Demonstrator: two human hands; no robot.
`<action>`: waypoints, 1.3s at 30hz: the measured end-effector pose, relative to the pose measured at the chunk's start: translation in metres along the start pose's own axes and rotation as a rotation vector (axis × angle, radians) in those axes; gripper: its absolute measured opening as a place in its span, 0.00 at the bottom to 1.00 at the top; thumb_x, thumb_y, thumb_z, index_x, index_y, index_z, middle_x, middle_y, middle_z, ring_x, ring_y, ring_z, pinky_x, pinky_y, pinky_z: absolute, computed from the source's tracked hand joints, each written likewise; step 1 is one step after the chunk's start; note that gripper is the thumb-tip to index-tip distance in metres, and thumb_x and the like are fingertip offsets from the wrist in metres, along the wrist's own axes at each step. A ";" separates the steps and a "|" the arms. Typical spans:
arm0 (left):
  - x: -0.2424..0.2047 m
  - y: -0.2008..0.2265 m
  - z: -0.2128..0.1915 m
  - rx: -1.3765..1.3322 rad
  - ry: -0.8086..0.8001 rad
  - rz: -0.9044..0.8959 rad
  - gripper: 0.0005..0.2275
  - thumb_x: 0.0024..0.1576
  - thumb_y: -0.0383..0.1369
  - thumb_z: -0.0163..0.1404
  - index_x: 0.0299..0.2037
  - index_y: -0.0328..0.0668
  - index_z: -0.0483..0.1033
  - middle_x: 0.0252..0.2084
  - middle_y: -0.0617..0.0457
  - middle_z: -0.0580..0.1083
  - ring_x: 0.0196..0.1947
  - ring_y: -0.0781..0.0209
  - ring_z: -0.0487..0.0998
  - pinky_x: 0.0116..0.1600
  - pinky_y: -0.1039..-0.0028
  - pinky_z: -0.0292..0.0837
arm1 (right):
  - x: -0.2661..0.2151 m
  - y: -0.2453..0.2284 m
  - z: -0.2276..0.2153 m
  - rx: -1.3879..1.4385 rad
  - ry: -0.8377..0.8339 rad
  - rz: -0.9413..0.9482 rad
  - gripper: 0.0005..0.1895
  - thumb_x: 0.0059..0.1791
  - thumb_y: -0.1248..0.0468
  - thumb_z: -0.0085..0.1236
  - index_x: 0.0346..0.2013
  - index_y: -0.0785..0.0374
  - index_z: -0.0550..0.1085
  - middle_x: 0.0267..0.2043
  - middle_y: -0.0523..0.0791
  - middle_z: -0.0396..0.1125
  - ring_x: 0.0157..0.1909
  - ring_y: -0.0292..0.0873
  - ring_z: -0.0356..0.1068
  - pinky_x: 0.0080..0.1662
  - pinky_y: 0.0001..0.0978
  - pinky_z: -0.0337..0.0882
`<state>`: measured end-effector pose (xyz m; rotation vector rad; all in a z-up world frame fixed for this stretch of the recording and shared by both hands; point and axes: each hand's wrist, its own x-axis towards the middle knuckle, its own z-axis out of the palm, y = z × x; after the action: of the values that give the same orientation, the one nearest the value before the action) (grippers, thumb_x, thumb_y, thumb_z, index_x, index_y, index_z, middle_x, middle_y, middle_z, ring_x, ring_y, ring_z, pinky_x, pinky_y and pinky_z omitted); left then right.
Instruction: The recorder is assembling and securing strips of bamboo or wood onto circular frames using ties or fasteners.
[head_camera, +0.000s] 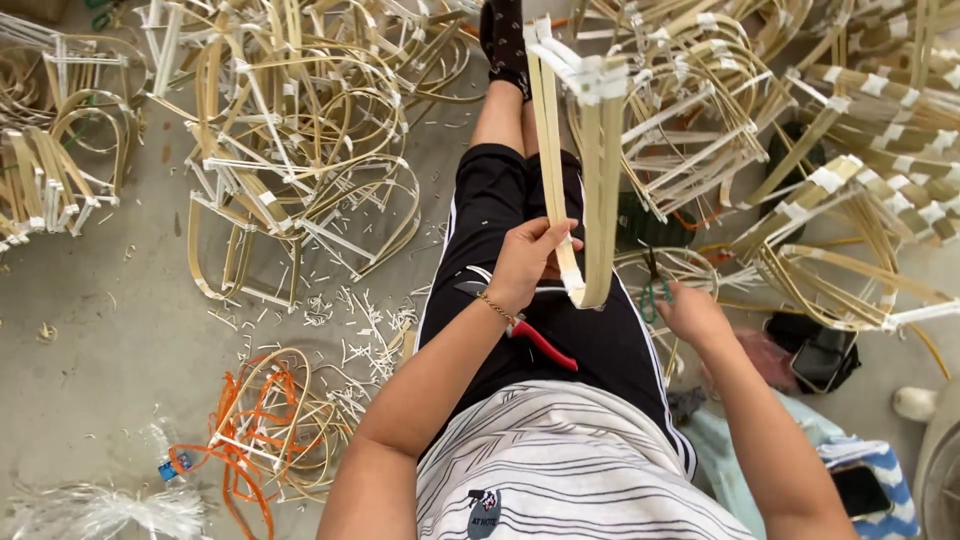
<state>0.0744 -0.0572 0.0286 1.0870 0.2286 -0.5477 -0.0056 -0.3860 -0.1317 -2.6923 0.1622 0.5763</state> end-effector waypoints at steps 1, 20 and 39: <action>0.002 0.000 -0.003 -0.001 0.006 0.012 0.13 0.62 0.37 0.52 0.48 0.34 0.80 0.33 0.51 0.80 0.26 0.66 0.81 0.32 0.73 0.80 | -0.009 -0.033 -0.030 -0.003 0.004 -0.013 0.35 0.49 0.53 0.63 0.68 0.62 0.67 0.52 0.60 0.73 0.54 0.60 0.72 0.55 0.48 0.71; -0.051 0.046 -0.057 0.926 0.386 0.641 0.15 0.66 0.33 0.50 0.60 0.36 0.69 0.30 0.45 0.77 0.29 0.54 0.81 0.35 0.67 0.75 | -0.066 -0.163 -0.119 1.200 0.012 -0.318 0.23 0.54 0.70 0.53 0.65 0.66 0.69 0.36 0.41 0.70 0.28 0.29 0.65 0.31 0.20 0.66; -0.083 0.038 -0.041 0.712 -0.045 0.484 0.27 0.64 0.31 0.54 0.71 0.33 0.56 0.54 0.46 0.74 0.45 0.64 0.79 0.46 0.75 0.80 | -0.068 -0.140 -0.147 1.308 0.195 -0.369 0.26 0.59 0.67 0.45 0.74 0.66 0.60 0.44 0.44 0.68 0.34 0.30 0.63 0.36 0.20 0.64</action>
<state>0.0275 0.0179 0.0760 1.7505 -0.2951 -0.2066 0.0135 -0.3124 0.0683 -1.4266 0.0494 0.0112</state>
